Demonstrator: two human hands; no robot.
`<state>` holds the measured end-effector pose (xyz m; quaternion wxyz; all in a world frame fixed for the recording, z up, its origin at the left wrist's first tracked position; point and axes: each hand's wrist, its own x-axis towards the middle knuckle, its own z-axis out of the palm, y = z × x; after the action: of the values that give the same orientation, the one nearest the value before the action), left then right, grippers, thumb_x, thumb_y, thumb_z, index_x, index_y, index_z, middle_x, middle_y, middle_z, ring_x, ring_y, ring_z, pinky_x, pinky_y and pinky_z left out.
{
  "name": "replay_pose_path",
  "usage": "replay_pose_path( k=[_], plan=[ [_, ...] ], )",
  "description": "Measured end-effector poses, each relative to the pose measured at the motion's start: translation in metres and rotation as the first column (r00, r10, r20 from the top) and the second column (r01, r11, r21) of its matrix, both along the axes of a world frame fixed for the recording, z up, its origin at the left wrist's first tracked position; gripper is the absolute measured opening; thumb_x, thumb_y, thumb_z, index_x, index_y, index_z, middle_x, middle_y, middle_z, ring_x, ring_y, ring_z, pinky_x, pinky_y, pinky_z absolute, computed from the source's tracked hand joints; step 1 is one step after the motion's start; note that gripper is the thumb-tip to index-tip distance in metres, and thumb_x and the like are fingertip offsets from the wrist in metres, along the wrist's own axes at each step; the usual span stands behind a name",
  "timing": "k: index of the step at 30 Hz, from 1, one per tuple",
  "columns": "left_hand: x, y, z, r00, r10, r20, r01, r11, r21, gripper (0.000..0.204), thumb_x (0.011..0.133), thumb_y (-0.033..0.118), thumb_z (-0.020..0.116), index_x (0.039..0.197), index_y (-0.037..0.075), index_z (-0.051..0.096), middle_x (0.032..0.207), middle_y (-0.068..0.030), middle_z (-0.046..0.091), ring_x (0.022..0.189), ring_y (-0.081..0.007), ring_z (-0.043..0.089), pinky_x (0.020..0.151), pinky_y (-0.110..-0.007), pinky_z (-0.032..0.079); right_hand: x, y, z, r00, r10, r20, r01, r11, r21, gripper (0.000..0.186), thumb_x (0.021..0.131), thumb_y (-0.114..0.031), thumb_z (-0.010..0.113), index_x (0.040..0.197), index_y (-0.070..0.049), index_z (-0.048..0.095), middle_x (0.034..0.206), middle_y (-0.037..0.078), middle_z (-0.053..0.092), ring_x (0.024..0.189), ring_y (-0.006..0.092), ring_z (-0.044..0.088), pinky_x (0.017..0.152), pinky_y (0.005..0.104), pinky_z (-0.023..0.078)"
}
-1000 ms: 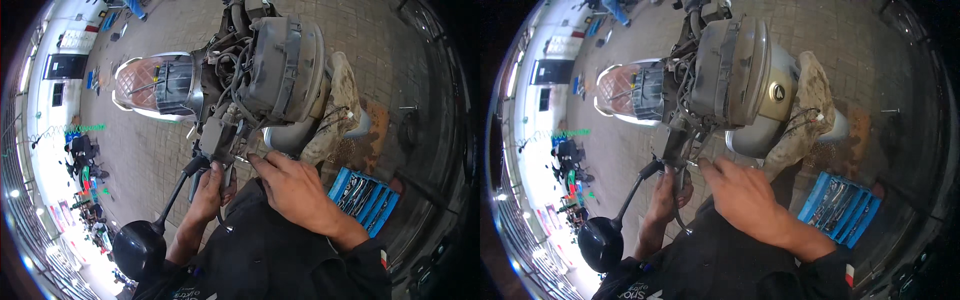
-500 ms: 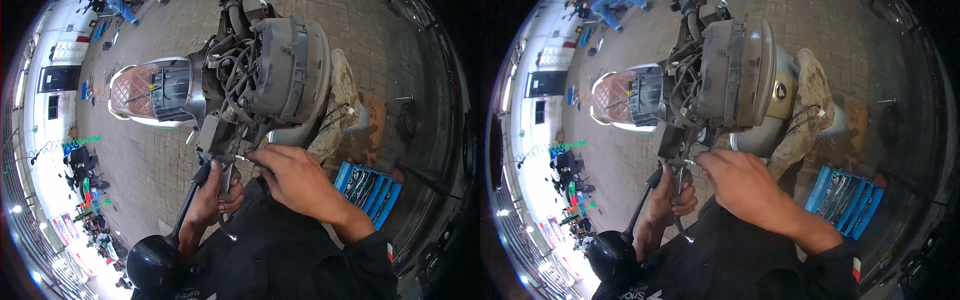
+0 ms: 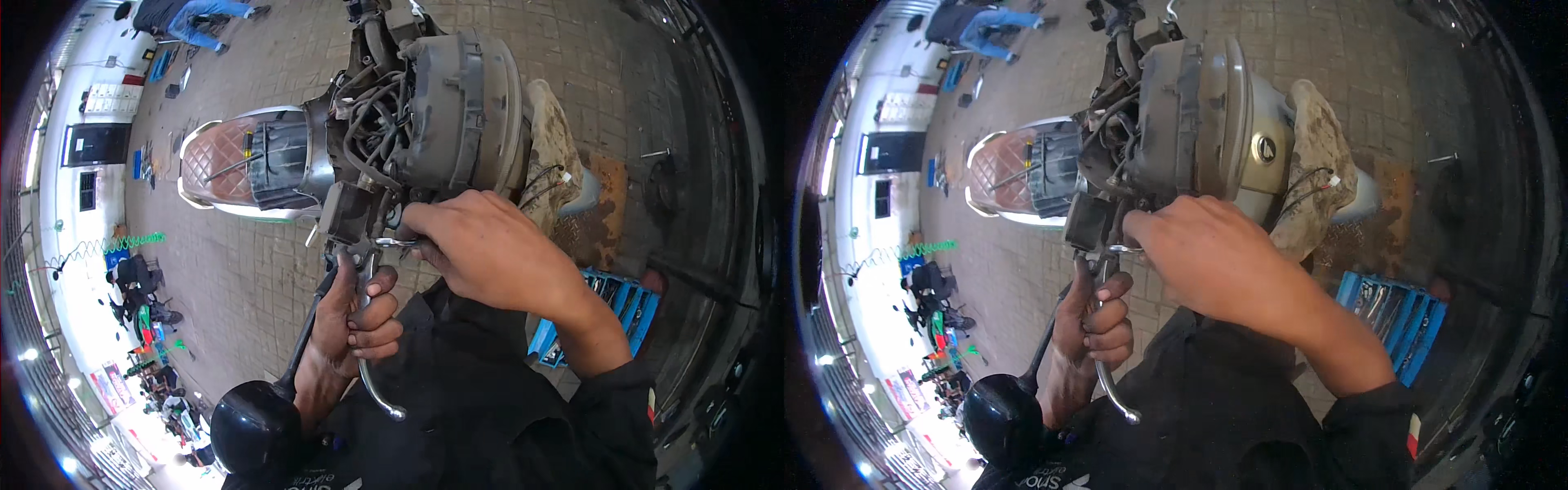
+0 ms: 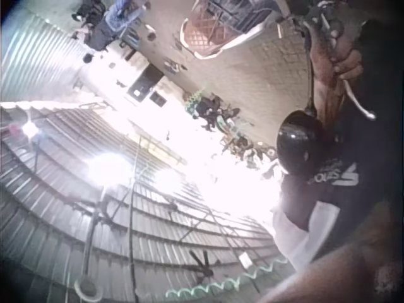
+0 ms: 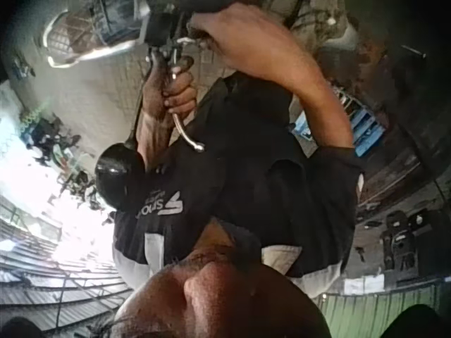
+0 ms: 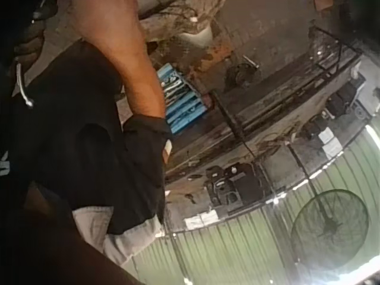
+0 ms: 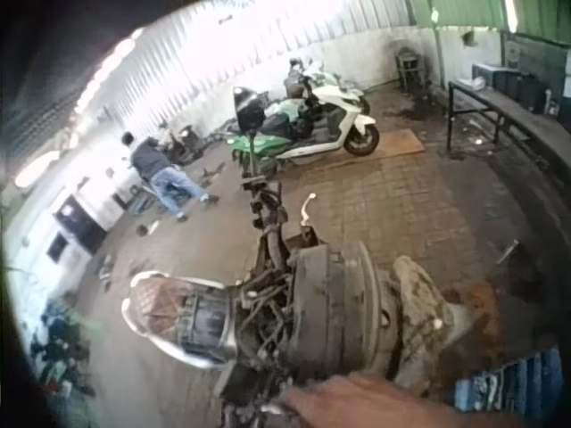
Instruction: The person repairs a motorcycle by removing components from the front handle area. The person uses a wrench to loosen and remove bolts and nuts from the headlight and handle assembly, handling the tools and disconnected parts by hand.
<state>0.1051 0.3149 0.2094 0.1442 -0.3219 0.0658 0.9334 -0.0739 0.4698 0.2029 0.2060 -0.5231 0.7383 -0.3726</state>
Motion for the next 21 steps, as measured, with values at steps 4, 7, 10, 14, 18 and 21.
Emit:
replay_pose_path(
  k=[4,7,10,14,18,21],
  plan=[
    [0.006,-0.002,-0.005,1.0,0.009,-0.004,-0.009,1.0,-0.018,0.057,0.101,0.07,0.028,0.092,0.017,0.046,0.052,0.0076,0.027,0.04,-0.0038,0.025,0.037,-0.02,0.021,0.005,-0.001,0.019,0.99,0.034,-0.137,-0.029,0.999,0.039,0.02,0.083,-0.01,0.065,0.102,-0.005,0.061,0.088,0.011,0.067,0.092,0.0327,0.064,0.078,0.0444,0.048],
    [0.001,0.001,-0.002,0.999,0.051,0.017,-0.051,0.998,-0.022,0.056,0.101,0.07,0.028,0.092,0.017,0.046,0.052,0.0076,0.026,0.039,-0.0039,0.024,0.036,-0.02,0.021,0.004,-0.001,0.027,0.968,-0.015,-0.252,-0.05,0.967,-0.248,0.021,0.081,-0.01,0.063,0.101,-0.006,0.061,0.084,0.009,0.065,0.089,0.0309,0.065,0.076,0.0411,0.049],
    [0.0,0.004,0.002,0.989,0.128,0.078,-0.127,0.992,-0.015,0.056,0.1,0.07,0.029,0.09,0.017,0.045,0.051,0.0076,0.026,0.038,-0.004,0.023,0.035,-0.02,0.021,0.004,-0.01,0.029,0.968,0.059,-0.244,-0.098,0.984,-0.151,0.017,0.083,-0.012,0.062,0.099,-0.005,0.061,0.082,0.009,0.065,0.085,0.0319,0.067,0.073,0.0416,0.051],
    [0.0,0.005,0.003,0.995,0.056,0.078,-0.043,0.987,-0.155,0.056,0.1,0.07,0.03,0.089,0.018,0.045,0.05,0.0077,0.025,0.037,-0.004,0.023,0.035,-0.02,0.021,0.024,-0.013,0.008,0.984,-0.075,-0.161,0.076,0.997,0.004,0.015,0.082,-0.014,0.062,0.095,-0.006,0.06,0.08,0.011,0.064,0.079,0.0327,0.068,0.067,0.0429,0.054],
    [0.001,0.001,0.003,0.997,0.004,0.079,0.008,0.987,-0.16,0.055,0.1,0.071,0.031,0.088,0.019,0.045,0.049,0.008,0.024,0.037,-0.0039,0.022,0.035,-0.02,0.021,0.019,-0.021,0.013,0.978,-0.006,-0.207,-0.001,0.999,-0.033,0.011,0.085,-0.015,0.06,0.093,-0.008,0.059,0.079,0.011,0.065,0.074,0.0342,0.069,0.062,0.0449,0.056],
    [0.002,0.001,0.001,0.998,0.052,0.04,-0.049,0.996,-0.074,0.055,0.1,0.07,0.03,0.088,0.018,0.044,0.05,0.0079,0.024,0.037,-0.0038,0.022,0.034,-0.02,0.021,0.022,-0.02,0.01,0.981,-0.046,-0.19,0.036,0.998,-0.057,0.011,0.085,-0.013,0.06,0.095,-0.009,0.06,0.08,0.01,0.066,0.074,0.0342,0.07,0.061,0.046,0.055]
  ],
)
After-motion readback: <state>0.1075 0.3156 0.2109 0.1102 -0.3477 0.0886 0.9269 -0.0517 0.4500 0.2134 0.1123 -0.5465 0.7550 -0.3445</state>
